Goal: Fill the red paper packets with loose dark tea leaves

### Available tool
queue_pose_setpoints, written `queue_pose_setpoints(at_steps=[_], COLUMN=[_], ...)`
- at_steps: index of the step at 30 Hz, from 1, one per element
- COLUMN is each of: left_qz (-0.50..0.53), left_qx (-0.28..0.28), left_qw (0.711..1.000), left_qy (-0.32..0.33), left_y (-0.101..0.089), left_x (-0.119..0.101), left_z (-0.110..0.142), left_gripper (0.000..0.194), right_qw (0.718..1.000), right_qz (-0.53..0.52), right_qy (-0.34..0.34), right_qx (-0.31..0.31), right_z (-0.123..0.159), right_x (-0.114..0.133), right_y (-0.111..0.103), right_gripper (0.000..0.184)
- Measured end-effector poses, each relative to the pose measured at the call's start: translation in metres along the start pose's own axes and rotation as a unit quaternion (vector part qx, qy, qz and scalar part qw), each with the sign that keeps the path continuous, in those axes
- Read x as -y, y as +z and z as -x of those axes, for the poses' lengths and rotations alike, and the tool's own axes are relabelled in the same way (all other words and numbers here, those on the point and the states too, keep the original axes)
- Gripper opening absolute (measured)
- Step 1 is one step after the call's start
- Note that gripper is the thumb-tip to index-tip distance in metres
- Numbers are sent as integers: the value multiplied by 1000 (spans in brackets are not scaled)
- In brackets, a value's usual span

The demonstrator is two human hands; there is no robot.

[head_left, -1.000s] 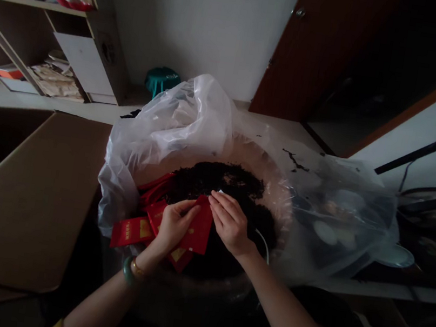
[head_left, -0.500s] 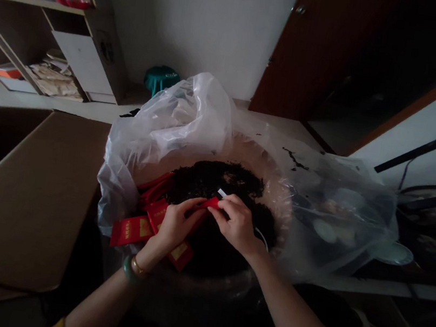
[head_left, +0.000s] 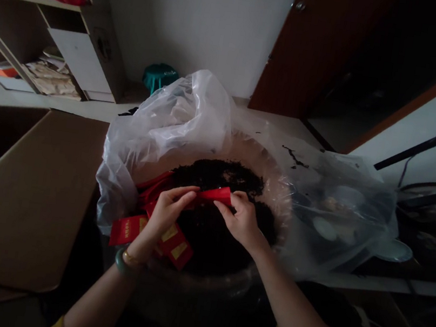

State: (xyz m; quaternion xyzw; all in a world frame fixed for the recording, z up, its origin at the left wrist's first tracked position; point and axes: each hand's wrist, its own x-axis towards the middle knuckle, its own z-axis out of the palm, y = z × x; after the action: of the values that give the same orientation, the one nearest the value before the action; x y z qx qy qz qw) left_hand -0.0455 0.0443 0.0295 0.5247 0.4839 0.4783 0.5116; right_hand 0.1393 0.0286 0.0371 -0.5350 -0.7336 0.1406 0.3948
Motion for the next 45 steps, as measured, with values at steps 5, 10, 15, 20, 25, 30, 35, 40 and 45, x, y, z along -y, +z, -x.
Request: queue_pose_setpoints(at_steps=[5, 10, 15, 20, 25, 30, 35, 40, 45], left_qz=[62, 85, 106, 64, 9, -47, -288, -522, -513], left_qx=[-36, 4, -63, -87, -98, -78, -83, 6, 23], left_qw=[997, 994, 991, 994, 995, 995, 933, 800, 795], left_qy=[-29, -61, -42, -23, 9, 30, 197, 295, 321], left_y=[1, 5, 8, 18, 21, 16, 15, 23, 28], left_x=[-3, -9, -17, -20, -16, -4, -3, -6, 9], left_z=[3, 8, 3, 6, 7, 2, 9, 20, 13], left_gripper=[42, 49, 47, 43, 43, 41, 41, 70, 57], right_qw=[986, 953, 957, 899, 861, 853, 910, 924, 910], right_qz=[-124, -235, -265, -371, -439, -445, -324, -276, -304], right_qy=[3, 79, 61, 119, 168, 178, 169, 164, 156], right_qx=[115, 174, 105, 202, 194, 208, 194, 209, 233], right_z=[0, -7, -7, -5, -3, -1, -3, -2, 1], right_x=[5, 4, 7, 4, 0, -1, -6, -6, 0], right_y=[-3, -10, -14, -15, -9, -10, -12, -6, -4], right_gripper=[19, 32, 33, 44, 42, 43, 44, 52, 63])
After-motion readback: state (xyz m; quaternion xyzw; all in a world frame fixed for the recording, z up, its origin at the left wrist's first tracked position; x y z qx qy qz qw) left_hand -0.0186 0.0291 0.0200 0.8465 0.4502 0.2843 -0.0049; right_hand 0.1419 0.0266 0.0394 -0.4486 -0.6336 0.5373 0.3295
